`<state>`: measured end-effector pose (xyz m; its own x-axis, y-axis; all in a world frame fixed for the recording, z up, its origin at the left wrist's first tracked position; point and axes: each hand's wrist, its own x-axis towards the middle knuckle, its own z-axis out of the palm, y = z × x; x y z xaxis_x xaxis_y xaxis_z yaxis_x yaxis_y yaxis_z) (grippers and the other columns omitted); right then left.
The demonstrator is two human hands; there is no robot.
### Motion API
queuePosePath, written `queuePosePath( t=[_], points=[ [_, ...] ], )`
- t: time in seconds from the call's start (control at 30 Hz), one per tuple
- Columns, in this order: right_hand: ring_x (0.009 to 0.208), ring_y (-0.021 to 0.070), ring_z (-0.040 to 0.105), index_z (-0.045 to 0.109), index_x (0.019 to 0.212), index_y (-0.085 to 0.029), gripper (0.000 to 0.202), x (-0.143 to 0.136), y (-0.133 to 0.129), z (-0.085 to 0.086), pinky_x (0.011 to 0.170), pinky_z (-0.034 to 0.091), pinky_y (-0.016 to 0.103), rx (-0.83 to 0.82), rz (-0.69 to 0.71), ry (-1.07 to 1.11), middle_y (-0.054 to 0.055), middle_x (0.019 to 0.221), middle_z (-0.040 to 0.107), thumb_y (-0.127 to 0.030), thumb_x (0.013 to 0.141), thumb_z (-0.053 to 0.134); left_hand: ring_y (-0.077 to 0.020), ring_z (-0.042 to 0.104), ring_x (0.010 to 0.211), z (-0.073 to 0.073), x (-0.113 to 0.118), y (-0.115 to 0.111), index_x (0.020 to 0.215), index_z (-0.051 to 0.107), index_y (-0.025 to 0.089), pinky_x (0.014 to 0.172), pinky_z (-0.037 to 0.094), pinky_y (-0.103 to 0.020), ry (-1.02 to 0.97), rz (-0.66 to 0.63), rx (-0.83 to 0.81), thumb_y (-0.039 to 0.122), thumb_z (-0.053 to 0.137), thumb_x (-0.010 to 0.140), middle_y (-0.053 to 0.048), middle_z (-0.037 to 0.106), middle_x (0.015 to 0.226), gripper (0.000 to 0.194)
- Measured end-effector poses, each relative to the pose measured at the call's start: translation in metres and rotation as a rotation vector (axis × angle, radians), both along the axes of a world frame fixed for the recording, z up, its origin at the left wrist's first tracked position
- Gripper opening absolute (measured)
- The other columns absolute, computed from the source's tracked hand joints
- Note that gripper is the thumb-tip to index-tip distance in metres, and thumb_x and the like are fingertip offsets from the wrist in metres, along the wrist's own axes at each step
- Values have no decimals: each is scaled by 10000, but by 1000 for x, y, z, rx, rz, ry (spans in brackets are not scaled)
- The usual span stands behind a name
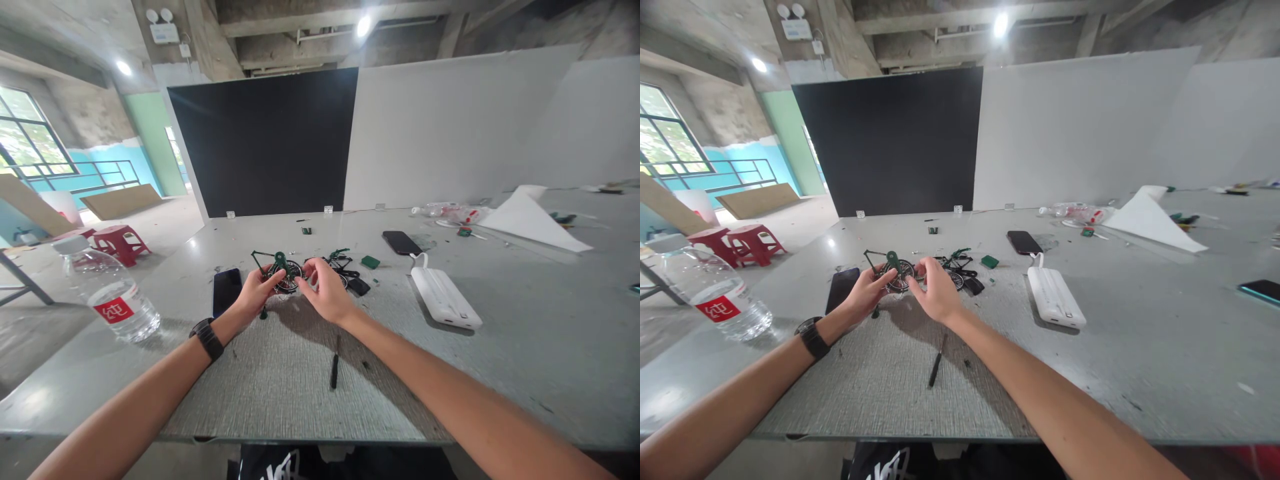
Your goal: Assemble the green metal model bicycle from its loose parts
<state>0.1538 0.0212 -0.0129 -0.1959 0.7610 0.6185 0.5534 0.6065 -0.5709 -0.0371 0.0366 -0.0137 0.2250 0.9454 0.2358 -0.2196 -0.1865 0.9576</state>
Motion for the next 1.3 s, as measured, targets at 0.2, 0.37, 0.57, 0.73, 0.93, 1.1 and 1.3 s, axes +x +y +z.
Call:
queuePosePath(
  t=[0.2,0.37,0.57,0.73,0.93,1.1,1.3],
  points=[
    [809,196,657,453,1133,-224,307,1,3,-4,689,484,336,-108,47,58,76,991,694,-440,951,573,-147,656,751,-1,-2,2,953,699,120,655,552,-262,1,33,29,412,775,825,-66,702,891,328],
    [793,202,682,450,1143,-224,292,-1,2,-4,688,495,340,-144,74,79,70,949,724,-429,963,554,-144,637,739,-1,-3,3,953,707,115,610,537,-252,15,56,40,422,783,809,-73,694,892,348],
    [698,186,653,452,1142,-221,278,-2,2,-3,632,482,335,-117,71,51,62,933,719,-414,967,549,-141,636,724,-1,-4,3,957,711,126,598,528,-247,37,67,51,418,783,810,-71,701,889,335],
    [682,178,642,454,1140,-225,273,-2,2,-3,625,485,334,-108,67,52,58,940,710,-414,968,551,-152,649,740,-1,-4,3,981,709,117,603,534,-254,54,61,52,422,769,823,-91,710,917,349],
    [687,178,635,458,1137,-221,266,-2,3,-3,627,479,335,-105,70,55,56,937,700,-398,963,553,-145,642,726,-3,-4,4,952,709,120,581,527,-238,36,59,48,423,778,813,-79,699,881,340],
    [690,177,636,462,1133,-218,272,-2,3,-3,640,482,336,-111,78,64,58,943,696,-398,957,566,-144,641,739,-3,-5,4,969,712,121,591,532,-240,21,51,34,426,782,810,-79,699,900,351],
    [703,184,650,475,1125,-221,253,-2,4,-4,640,491,337,-113,69,71,60,943,697,-402,965,546,-141,637,732,-3,-4,4,960,719,121,583,529,-236,14,62,22,426,785,803,-78,700,896,350]
  ],
)
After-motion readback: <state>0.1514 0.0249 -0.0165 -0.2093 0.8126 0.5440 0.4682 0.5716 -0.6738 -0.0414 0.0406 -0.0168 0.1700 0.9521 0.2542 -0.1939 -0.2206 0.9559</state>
